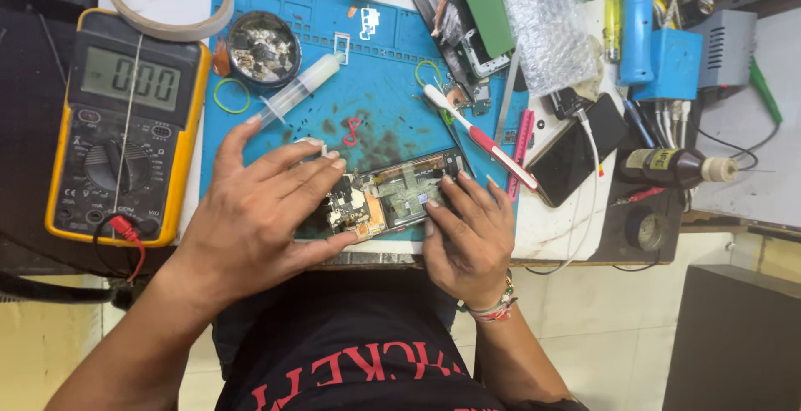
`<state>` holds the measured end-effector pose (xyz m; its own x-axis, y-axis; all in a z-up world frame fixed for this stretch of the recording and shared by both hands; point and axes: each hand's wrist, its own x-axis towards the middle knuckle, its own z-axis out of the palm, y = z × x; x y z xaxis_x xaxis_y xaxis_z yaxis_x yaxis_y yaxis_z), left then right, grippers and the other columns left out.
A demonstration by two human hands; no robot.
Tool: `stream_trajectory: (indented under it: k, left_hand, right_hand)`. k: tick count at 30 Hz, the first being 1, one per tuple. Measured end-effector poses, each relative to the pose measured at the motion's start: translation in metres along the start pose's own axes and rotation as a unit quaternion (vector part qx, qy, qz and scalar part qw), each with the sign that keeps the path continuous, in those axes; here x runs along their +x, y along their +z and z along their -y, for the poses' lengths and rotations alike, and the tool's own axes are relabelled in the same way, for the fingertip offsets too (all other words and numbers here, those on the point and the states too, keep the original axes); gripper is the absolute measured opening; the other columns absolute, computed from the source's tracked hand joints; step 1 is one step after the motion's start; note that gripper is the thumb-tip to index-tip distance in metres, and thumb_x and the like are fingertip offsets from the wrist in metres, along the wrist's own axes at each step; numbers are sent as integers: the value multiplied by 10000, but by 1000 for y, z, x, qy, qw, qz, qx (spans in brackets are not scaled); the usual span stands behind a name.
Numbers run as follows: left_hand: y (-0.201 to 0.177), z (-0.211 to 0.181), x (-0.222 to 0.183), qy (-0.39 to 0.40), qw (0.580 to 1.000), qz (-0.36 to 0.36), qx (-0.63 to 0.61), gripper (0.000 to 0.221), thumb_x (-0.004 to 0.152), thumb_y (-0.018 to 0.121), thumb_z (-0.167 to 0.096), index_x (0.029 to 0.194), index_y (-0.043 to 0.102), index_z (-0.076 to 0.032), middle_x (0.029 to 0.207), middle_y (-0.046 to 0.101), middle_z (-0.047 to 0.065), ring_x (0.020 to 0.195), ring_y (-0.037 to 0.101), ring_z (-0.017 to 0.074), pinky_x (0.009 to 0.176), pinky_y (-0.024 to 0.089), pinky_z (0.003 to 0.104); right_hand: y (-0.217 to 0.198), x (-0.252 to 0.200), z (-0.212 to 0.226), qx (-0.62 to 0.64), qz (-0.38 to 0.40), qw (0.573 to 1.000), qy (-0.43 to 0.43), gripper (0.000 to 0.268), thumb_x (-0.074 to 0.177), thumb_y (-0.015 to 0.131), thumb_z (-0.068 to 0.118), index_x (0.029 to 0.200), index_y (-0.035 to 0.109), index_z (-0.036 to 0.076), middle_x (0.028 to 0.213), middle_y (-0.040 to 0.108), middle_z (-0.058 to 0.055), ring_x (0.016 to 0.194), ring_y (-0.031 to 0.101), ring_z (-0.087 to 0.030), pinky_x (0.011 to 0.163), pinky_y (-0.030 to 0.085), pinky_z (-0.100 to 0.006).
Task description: The person solders a small electronic component on a circuit board and then uses a toothbrush and a liquid to clean the surface. They then apply a substance from a tube to the internal chassis of a phone and use a soldering iron to secure a part inside the device.
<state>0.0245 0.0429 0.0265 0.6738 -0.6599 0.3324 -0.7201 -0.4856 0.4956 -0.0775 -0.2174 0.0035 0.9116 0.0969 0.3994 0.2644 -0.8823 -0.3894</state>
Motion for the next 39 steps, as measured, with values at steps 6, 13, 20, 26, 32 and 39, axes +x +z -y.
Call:
stream_trajectory:
  k: [6, 13, 20, 26, 32, 39]
  left_hand:
    - [12, 6, -7, -1, 999, 30, -10, 678, 811, 767, -548, 1234, 702, -22, 1181, 739, 80, 1270, 587, 278, 1202, 149, 667]
    - [25, 4, -15, 4, 999, 41, 6, 699, 857, 709, -596, 1285, 693, -43, 1280, 715, 77, 1355, 538, 293, 1200, -11, 681]
    - [32, 4, -19, -1, 997, 66, 38, 730, 925, 614, -643, 1375, 654, -68, 1397, 668, 69, 1455, 462, 278, 1172, -150, 664]
    - [34, 1, -20, -5, 996, 68, 54, 738, 931, 599, -655, 1381, 655, -73, 1418, 653, 71, 1463, 455, 276, 1173, -147, 660]
    - [34, 1, -21, -7, 995, 71, 69, 766, 944, 568, -675, 1418, 638, -77, 1424, 647, 77, 1459, 460, 277, 1180, -146, 650]
    - [35, -1, -21, 6, 990, 75, 116, 758, 941, 568, -682, 1428, 633, -105, 1437, 650, 65, 1452, 478, 269, 1180, -149, 643]
  right_hand:
    - [1, 1, 1, 9, -4, 1000, 15, 265, 788, 770, 95, 1051, 752, 66, 1215, 720, -154, 1241, 649, -351, 1139, 396, -526]
    - [2, 1, 1, 8, -5, 1000, 13, 262, 793, 774, 96, 1052, 751, 63, 1210, 721, -157, 1239, 650, -353, 1124, 408, -524]
    - [2, 1, 2, 9, -5, 1000, 15, 263, 794, 770, 90, 1054, 750, 62, 1210, 723, -157, 1240, 651, -353, 1130, 411, -520]
    - [2, 1, 3, 9, -7, 1000, 13, 261, 792, 770, 87, 1050, 748, 59, 1206, 723, -158, 1234, 652, -355, 1126, 414, -519]
    - [2, 1, 3, 10, -7, 1000, 13, 255, 792, 771, 84, 1045, 746, 57, 1205, 724, -157, 1233, 653, -356, 1120, 419, -517]
    - [2, 1, 2, 9, -6, 1000, 12, 255, 798, 775, 87, 1050, 745, 55, 1208, 723, -157, 1234, 652, -356, 1117, 424, -517]
